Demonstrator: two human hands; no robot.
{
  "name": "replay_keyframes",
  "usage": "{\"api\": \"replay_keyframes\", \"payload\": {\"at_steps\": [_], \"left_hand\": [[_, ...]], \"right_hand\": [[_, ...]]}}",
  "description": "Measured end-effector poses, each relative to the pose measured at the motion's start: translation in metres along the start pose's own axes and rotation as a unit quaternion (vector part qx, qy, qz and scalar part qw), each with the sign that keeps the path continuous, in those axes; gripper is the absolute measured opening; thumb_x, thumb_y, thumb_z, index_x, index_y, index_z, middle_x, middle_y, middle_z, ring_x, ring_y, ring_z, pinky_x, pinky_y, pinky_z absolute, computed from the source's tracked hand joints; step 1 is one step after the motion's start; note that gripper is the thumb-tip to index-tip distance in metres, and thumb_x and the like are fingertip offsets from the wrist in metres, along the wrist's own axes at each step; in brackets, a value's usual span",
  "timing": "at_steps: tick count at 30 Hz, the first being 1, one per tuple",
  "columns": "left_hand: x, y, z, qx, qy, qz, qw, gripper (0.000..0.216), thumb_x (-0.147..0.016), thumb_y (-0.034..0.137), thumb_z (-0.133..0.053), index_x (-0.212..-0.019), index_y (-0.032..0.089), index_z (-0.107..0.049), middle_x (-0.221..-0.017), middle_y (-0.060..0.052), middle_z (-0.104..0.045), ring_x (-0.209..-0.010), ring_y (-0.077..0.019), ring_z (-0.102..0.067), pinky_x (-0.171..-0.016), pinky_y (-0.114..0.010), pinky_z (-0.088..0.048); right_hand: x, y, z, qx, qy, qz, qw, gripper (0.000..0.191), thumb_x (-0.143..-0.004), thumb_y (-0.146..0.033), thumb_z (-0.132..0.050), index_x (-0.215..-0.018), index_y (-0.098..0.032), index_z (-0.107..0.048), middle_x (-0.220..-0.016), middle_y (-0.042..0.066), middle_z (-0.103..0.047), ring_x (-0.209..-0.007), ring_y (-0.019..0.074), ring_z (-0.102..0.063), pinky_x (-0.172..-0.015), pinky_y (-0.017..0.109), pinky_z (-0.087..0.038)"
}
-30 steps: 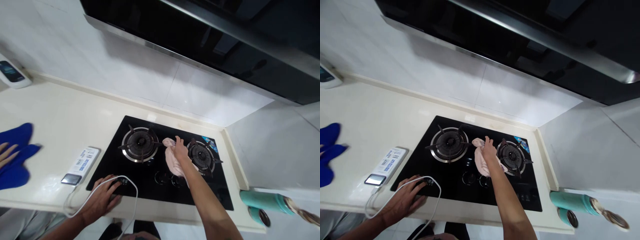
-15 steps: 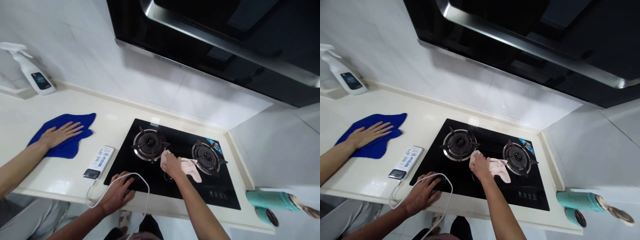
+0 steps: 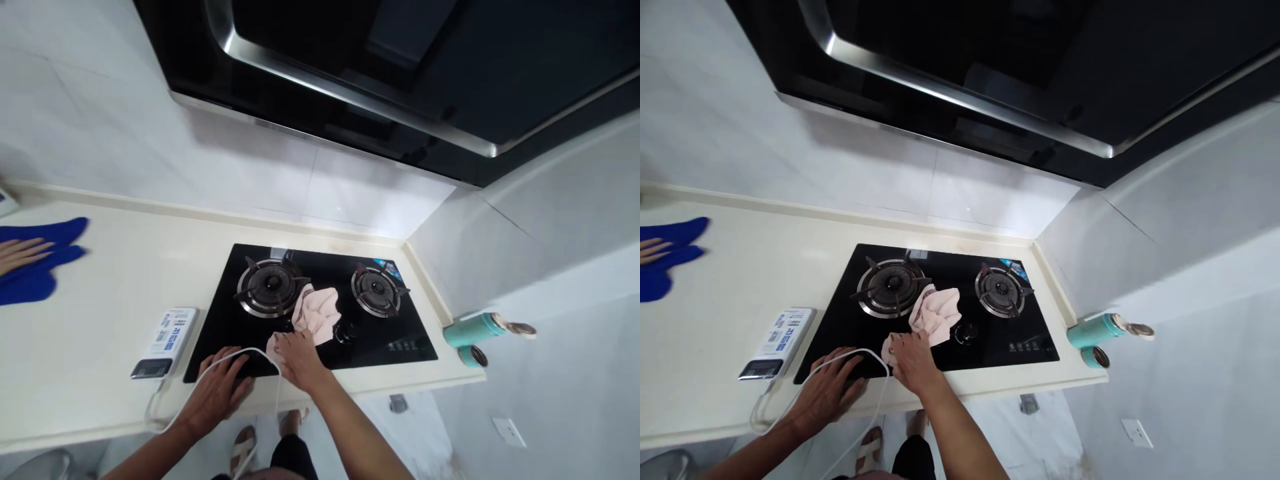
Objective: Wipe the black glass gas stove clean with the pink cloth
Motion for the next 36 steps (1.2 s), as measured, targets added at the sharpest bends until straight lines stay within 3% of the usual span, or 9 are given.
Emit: {"api": "replay_keyframes", "payload": {"at_steps": [7,9,12,16,20,24,26,30,36], "left_hand": [[-0.004,0.001,0.006,0.004,0.002,0.001,1.0,0.039,-0.099,0.048,-0.058,-0.126,0.022,-0.07,-0.132,-0.015,-0.072,-0.125,-0.0337,-0.063,-0.102,-0.049,-0.049],[-0.004,0.0,0.006,0.009,-0.003,0.007,1.0,0.039,-0.099,0.046,-0.059,-0.126,0.022,-0.07,-0.134,-0.015,-0.071,-0.126,-0.034,-0.063,-0.103,-0.05,-0.049],[-0.003,-0.001,0.005,0.022,-0.015,0.021,0.999,0.039,-0.098,0.046,-0.06,-0.127,0.022,-0.07,-0.134,-0.015,-0.071,-0.128,-0.0348,-0.062,-0.104,-0.051,-0.049],[-0.004,-0.001,0.007,0.026,-0.014,0.014,0.999,0.038,-0.098,0.044,-0.061,-0.128,0.022,-0.069,-0.134,-0.015,-0.071,-0.128,-0.0355,-0.062,-0.103,-0.051,-0.048],[-0.006,0.0,0.01,0.013,-0.006,-0.003,1.0,0.039,-0.098,0.046,-0.061,-0.127,0.021,-0.069,-0.132,-0.016,-0.071,-0.125,-0.0368,-0.063,-0.1,-0.051,-0.048],[-0.007,-0.003,0.009,0.002,-0.016,-0.003,1.0,0.041,-0.099,0.05,-0.057,-0.125,0.021,-0.069,-0.131,-0.017,-0.071,-0.124,-0.0376,-0.064,-0.097,-0.051,-0.049],[-0.007,-0.004,0.008,-0.001,-0.019,-0.007,1.0,0.041,-0.099,0.051,-0.056,-0.124,0.021,-0.069,-0.13,-0.017,-0.072,-0.123,-0.0374,-0.065,-0.097,-0.051,-0.05],[-0.007,-0.005,0.008,-0.003,-0.026,-0.01,1.0,0.041,-0.099,0.051,-0.054,-0.123,0.021,-0.068,-0.127,-0.017,-0.073,-0.12,-0.0385,-0.067,-0.097,-0.054,-0.051],[-0.007,-0.009,0.009,0.006,-0.038,0.009,0.999,0.044,-0.098,0.056,-0.053,-0.121,0.024,-0.071,-0.127,-0.016,-0.075,-0.118,-0.0396,-0.069,-0.097,-0.055,-0.053]], "right_hand": [[0.053,0.003,-0.007,-0.135,0.023,-0.072,0.988,0.05,-0.082,-0.024,-0.073,-0.131,-0.024,-0.063,-0.128,0.008,-0.069,-0.124,0.0278,-0.062,-0.112,0.046,-0.04],[0.074,0.017,-0.009,-0.175,0.035,-0.124,0.976,0.058,-0.078,-0.021,-0.074,-0.135,-0.026,-0.062,-0.132,0.007,-0.07,-0.126,0.0278,-0.064,-0.114,0.044,-0.041],[0.108,0.057,-0.013,-0.213,0.04,-0.261,0.941,0.075,-0.079,-0.019,-0.074,-0.15,-0.025,-0.053,-0.139,0.009,-0.069,-0.124,0.027,-0.067,-0.109,0.038,-0.049],[0.132,0.094,-0.011,-0.176,-0.008,-0.372,0.911,0.079,-0.085,-0.026,-0.074,-0.159,-0.028,-0.044,-0.149,0.012,-0.062,-0.122,0.0286,-0.07,-0.1,0.04,-0.055],[0.121,0.091,0.003,-0.048,-0.017,-0.372,0.927,0.094,-0.074,-0.031,-0.087,-0.16,-0.032,-0.047,-0.161,0.016,-0.049,-0.14,0.0397,-0.053,-0.11,0.056,-0.047],[0.098,0.074,0.002,-0.045,-0.006,-0.325,0.945,0.108,-0.07,-0.03,-0.089,-0.165,-0.036,-0.037,-0.173,0.015,-0.033,-0.149,0.0433,-0.04,-0.116,0.064,-0.037],[0.092,0.071,-0.001,-0.071,0.0,-0.306,0.949,0.101,-0.073,-0.032,-0.087,-0.163,-0.038,-0.04,-0.172,0.013,-0.036,-0.148,0.0432,-0.041,-0.115,0.065,-0.037],[0.104,0.083,-0.005,-0.118,0.044,-0.294,0.947,0.077,-0.08,-0.038,-0.08,-0.152,-0.035,-0.053,-0.156,0.01,-0.055,-0.141,0.0378,-0.048,-0.114,0.056,-0.041],[0.156,0.135,-0.014,-0.114,0.098,-0.334,0.931,0.057,-0.086,-0.031,-0.07,-0.142,-0.026,-0.06,-0.136,0.011,-0.064,-0.123,0.0305,-0.059,-0.106,0.042,-0.051]]}}
Point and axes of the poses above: each hand's wrist, its own x-axis away from the middle knuckle, its own z-axis out of the back of the hand, y = z × x, the point moved 7 cm from there along -x, towards the middle knuckle
